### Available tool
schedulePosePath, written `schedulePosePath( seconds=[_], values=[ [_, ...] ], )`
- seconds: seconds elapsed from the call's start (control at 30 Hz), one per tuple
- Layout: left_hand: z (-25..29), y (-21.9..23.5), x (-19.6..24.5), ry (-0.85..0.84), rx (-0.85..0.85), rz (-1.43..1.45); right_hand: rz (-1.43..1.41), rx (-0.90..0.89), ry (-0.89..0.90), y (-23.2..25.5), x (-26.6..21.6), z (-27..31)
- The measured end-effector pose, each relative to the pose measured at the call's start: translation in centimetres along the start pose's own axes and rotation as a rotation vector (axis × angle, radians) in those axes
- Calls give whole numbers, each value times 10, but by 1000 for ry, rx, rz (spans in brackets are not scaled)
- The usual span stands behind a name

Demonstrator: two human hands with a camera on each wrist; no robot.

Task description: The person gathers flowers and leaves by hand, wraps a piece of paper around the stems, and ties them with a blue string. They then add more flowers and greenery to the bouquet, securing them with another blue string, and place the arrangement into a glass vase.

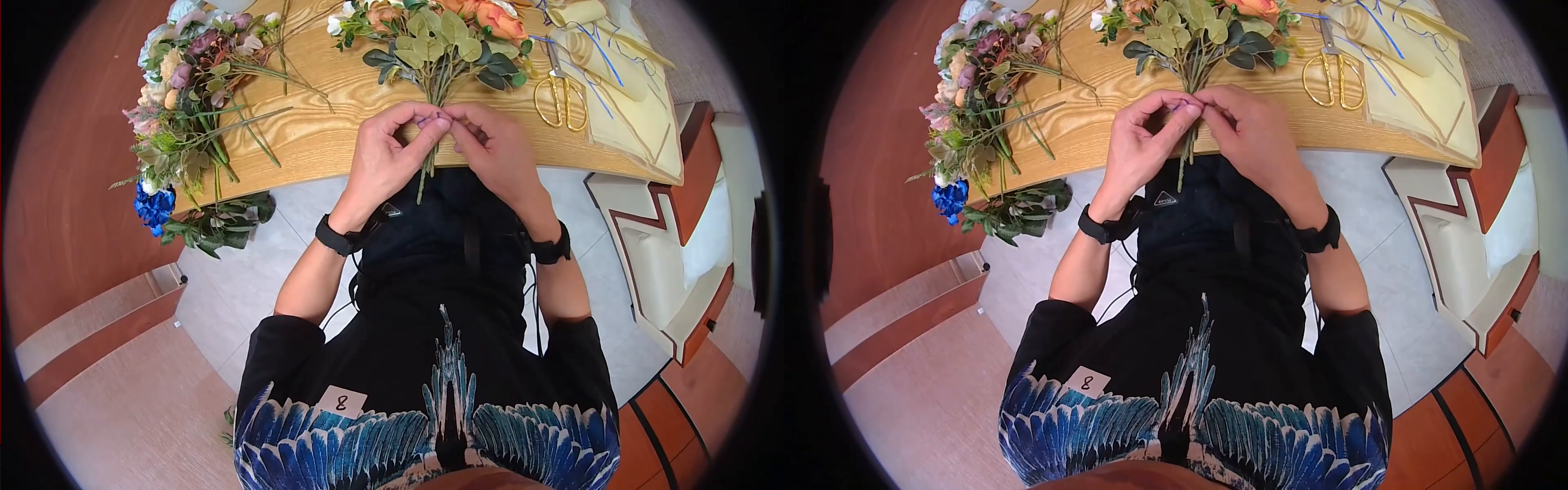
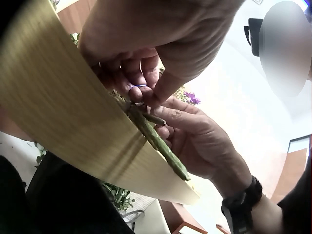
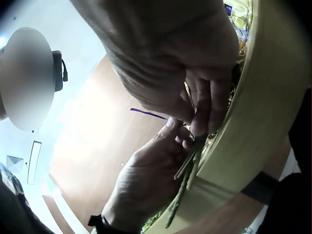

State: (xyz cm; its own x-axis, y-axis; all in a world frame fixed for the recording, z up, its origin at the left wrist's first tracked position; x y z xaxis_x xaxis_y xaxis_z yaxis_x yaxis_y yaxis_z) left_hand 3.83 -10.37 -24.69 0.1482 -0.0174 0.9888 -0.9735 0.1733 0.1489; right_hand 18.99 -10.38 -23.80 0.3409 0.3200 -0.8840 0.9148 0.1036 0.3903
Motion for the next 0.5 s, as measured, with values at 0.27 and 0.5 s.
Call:
schedulePosePath(
  seconds=[0.27,0.5],
  values=[
    [-3,7,-8,41,147,90,-47,33,-123,5,5,1],
    [-7,10,-4,73,55,86,-216,77,-261,7,21,10]
  ],
)
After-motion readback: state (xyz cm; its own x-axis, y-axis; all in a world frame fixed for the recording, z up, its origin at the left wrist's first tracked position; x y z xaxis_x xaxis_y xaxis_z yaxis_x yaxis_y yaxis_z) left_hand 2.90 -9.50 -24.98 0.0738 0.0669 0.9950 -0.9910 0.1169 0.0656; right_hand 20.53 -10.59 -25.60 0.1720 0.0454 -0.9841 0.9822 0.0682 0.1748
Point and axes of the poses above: each hand's wrist, its own z-axis away from the middle knuckle, its own y-axis out of the back of the hand, x = y × z, the point moved 7 cm from there along -z, towards the middle knuckle, and after that the axes turned 4 degrees about y, right-handed, at the moved point
